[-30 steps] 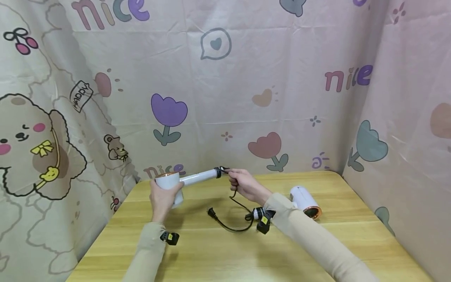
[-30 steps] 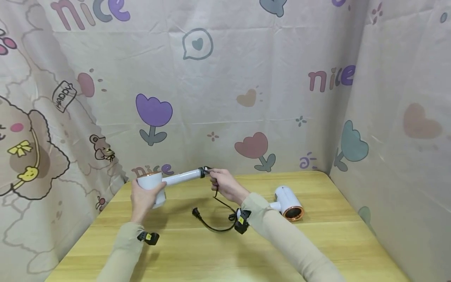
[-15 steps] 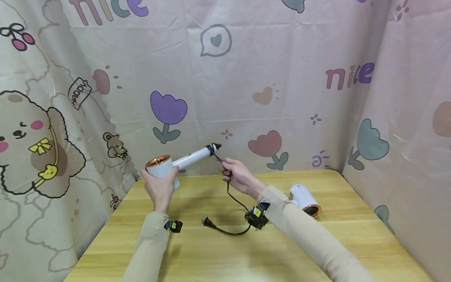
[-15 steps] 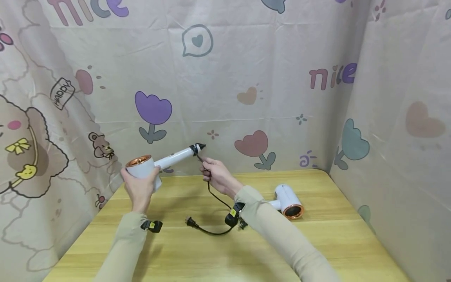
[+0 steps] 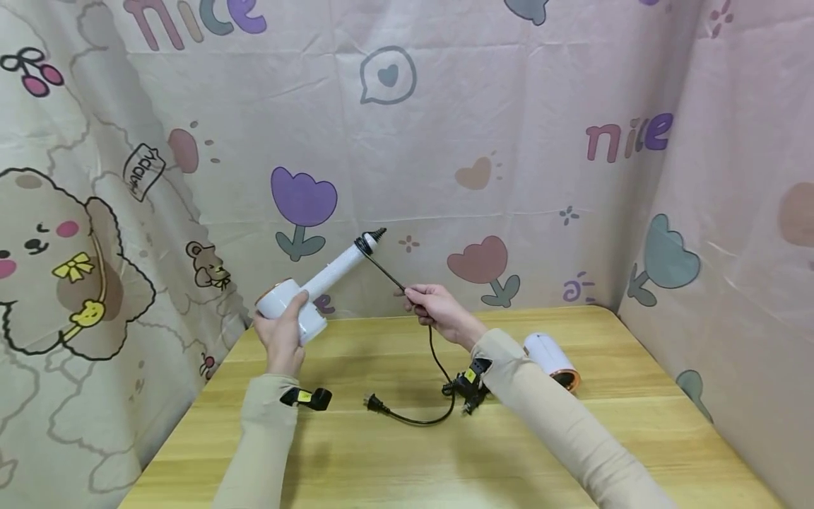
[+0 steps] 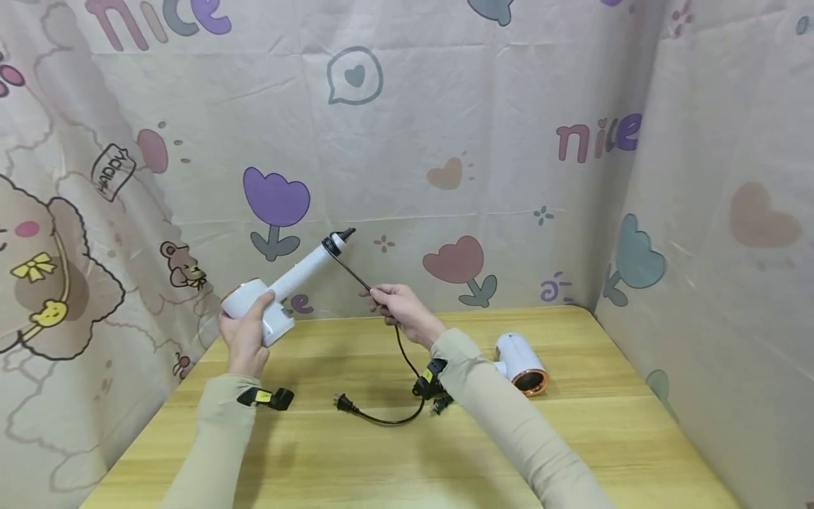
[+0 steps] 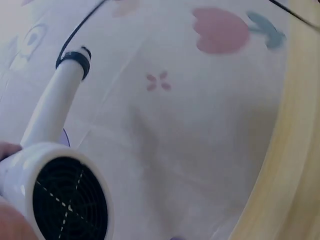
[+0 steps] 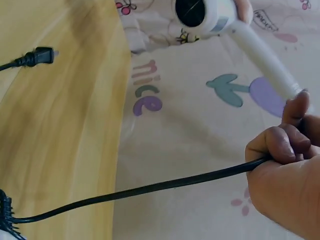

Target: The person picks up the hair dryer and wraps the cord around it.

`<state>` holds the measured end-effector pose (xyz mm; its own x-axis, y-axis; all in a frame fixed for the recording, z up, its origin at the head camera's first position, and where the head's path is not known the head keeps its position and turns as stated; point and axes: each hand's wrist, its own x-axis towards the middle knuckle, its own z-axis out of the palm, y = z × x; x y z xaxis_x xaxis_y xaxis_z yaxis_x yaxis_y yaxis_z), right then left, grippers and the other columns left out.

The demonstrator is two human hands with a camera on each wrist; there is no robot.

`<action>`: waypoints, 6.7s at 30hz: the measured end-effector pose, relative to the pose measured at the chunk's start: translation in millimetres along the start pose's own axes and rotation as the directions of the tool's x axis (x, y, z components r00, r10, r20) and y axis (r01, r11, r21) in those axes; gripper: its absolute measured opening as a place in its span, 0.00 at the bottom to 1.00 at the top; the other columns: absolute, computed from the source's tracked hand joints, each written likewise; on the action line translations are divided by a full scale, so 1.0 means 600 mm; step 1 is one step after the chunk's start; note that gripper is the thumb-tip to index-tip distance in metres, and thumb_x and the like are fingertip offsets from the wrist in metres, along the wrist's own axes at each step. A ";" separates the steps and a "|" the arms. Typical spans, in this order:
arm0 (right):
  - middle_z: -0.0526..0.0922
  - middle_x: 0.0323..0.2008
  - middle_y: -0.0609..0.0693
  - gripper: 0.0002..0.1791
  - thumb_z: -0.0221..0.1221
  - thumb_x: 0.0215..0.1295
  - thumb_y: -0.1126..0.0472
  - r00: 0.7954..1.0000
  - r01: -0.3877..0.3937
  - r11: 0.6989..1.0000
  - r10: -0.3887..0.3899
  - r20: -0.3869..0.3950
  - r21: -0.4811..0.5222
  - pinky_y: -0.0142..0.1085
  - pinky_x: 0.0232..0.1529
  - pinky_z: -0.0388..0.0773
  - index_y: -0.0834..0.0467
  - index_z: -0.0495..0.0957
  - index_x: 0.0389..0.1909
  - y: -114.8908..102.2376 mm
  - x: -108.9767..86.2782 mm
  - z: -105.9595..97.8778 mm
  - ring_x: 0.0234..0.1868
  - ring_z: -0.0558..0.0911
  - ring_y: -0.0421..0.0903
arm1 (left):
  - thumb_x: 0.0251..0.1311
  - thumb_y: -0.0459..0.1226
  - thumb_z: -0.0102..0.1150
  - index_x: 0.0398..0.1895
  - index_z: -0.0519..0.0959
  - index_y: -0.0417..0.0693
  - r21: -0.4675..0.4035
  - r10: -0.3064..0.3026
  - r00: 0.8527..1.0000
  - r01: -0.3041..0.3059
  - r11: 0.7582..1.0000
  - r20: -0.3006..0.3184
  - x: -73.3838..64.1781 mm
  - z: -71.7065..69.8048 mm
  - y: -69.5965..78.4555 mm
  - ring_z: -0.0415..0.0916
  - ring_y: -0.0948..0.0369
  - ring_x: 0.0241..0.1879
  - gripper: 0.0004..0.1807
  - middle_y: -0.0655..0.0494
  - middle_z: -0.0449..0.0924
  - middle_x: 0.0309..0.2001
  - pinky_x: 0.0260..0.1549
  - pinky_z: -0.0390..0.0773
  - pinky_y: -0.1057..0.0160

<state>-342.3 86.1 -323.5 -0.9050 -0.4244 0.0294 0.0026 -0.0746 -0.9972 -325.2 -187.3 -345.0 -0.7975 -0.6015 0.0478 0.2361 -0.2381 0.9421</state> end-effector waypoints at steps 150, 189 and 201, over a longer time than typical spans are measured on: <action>0.89 0.37 0.50 0.12 0.67 0.60 0.50 0.893 0.080 0.299 -0.446 -0.065 -0.951 0.31 0.17 0.69 0.54 0.88 0.38 -0.044 -0.046 -0.133 0.19 0.79 0.38 | 0.41 0.42 0.80 0.67 0.59 0.48 0.448 -0.045 0.832 -0.251 0.858 0.553 -0.078 0.050 -0.088 0.75 0.49 0.46 0.51 0.43 0.74 0.51 0.40 0.82 0.56; 0.88 0.40 0.53 0.13 0.55 0.72 0.63 0.791 0.315 0.297 -0.607 0.077 -0.902 0.33 0.28 0.74 0.60 0.84 0.49 0.022 -0.076 -0.106 0.25 0.75 0.38 | 0.47 0.39 0.76 0.67 0.56 0.46 0.060 -0.139 0.972 0.130 0.990 0.188 -0.086 0.079 -0.092 0.76 0.55 0.48 0.47 0.49 0.69 0.56 0.42 0.83 0.58; 0.75 0.23 0.52 0.16 0.49 0.77 0.57 0.974 0.209 0.649 -0.209 0.092 -0.732 0.33 0.25 0.63 0.60 0.82 0.51 0.017 -0.081 -0.156 0.19 0.62 0.40 | 0.54 0.48 0.70 0.62 0.61 0.41 0.048 -0.347 0.879 0.351 0.935 0.326 -0.075 0.065 -0.086 0.81 0.63 0.36 0.39 0.55 0.79 0.41 0.40 0.83 0.63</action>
<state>-338.1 190.5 -341.4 -0.8424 -0.4807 0.2435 -0.4984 0.5234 -0.6911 -323.4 -118.3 -382.6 -0.9641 -0.1980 -0.1769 -0.0862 -0.3969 0.9138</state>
